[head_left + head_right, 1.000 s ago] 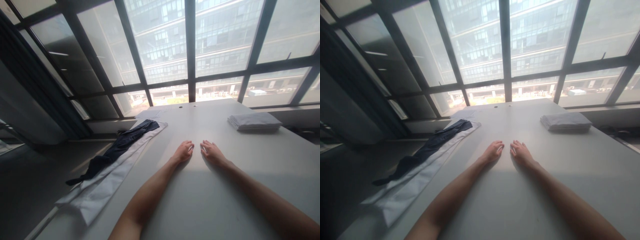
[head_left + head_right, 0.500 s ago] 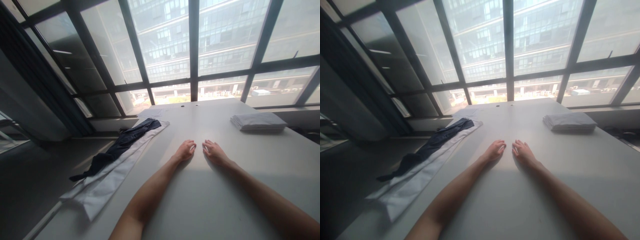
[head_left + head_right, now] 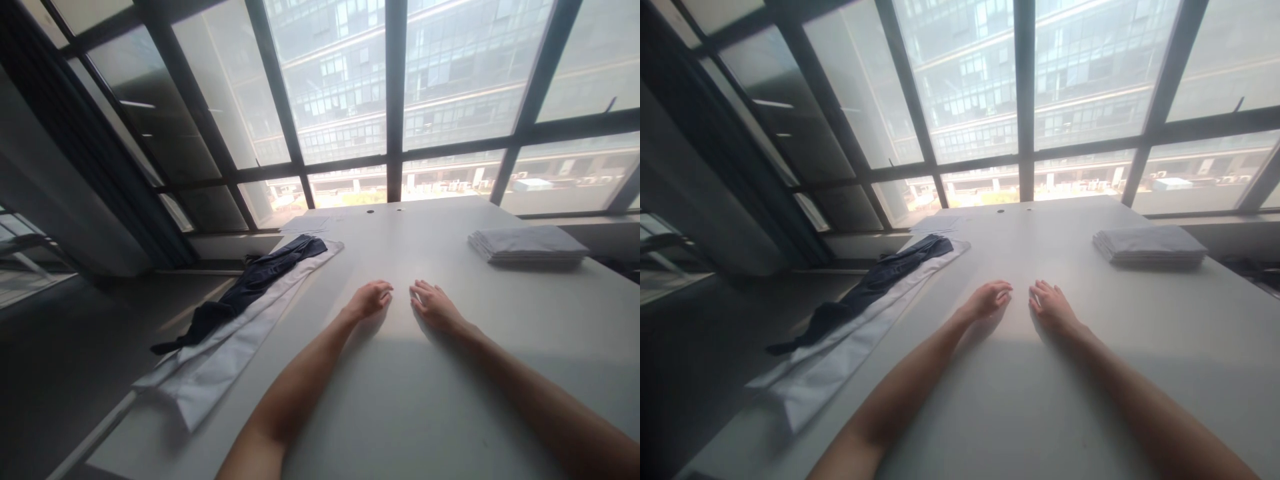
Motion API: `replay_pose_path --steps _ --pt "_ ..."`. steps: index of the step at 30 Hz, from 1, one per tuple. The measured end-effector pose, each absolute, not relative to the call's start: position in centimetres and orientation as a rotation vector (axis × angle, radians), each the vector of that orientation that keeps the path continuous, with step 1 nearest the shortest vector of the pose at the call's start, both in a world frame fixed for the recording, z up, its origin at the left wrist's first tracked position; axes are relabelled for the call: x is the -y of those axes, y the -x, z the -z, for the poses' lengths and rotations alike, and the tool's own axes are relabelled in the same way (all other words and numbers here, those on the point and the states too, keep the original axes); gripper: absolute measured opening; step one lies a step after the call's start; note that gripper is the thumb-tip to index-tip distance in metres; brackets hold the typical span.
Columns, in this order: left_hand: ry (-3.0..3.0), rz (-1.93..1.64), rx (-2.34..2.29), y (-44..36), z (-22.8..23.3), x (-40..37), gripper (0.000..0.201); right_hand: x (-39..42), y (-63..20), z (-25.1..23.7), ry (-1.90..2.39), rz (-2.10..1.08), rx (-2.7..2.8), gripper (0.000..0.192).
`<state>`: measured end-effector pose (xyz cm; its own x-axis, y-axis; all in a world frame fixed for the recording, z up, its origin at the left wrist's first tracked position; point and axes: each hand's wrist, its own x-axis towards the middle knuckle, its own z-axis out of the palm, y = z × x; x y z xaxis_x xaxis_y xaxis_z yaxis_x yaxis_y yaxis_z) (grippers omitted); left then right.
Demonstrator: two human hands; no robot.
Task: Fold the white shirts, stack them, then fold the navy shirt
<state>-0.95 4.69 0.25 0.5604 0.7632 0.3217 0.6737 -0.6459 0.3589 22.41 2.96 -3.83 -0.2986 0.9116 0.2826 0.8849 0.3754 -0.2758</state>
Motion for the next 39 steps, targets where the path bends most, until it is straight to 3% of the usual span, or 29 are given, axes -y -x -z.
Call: replay_pose_path --steps 9,14,19,26,32,39 --pt "-2.091 -1.017 -2.068 13.8 -7.3 -8.4 0.030 -3.2 -22.7 4.4 1.516 -0.078 2.259 0.038" --pt "-1.706 -1.032 -2.492 20.2 -5.4 -7.6 0.031 -3.1 -22.6 4.5 1.523 -0.055 2.251 0.039" --pt "-1.403 -1.224 -2.885 22.2 -2.5 -6.4 0.058 -3.1 -22.7 4.6 1.535 -0.041 2.256 0.039" --pt "-1.384 -1.255 -2.967 23.5 -2.6 -6.1 0.045 -3.2 -22.8 4.6 1.531 -0.043 2.267 0.039" --pt "-1.390 -1.214 -2.899 24.2 -2.0 -5.9 0.051 -3.1 -22.8 4.4 1.514 -0.044 2.251 0.039" --pt "-1.309 -1.104 -2.944 25.2 -1.8 -6.1 0.042 -2.9 -22.6 4.2 1.538 -0.047 2.271 0.040"
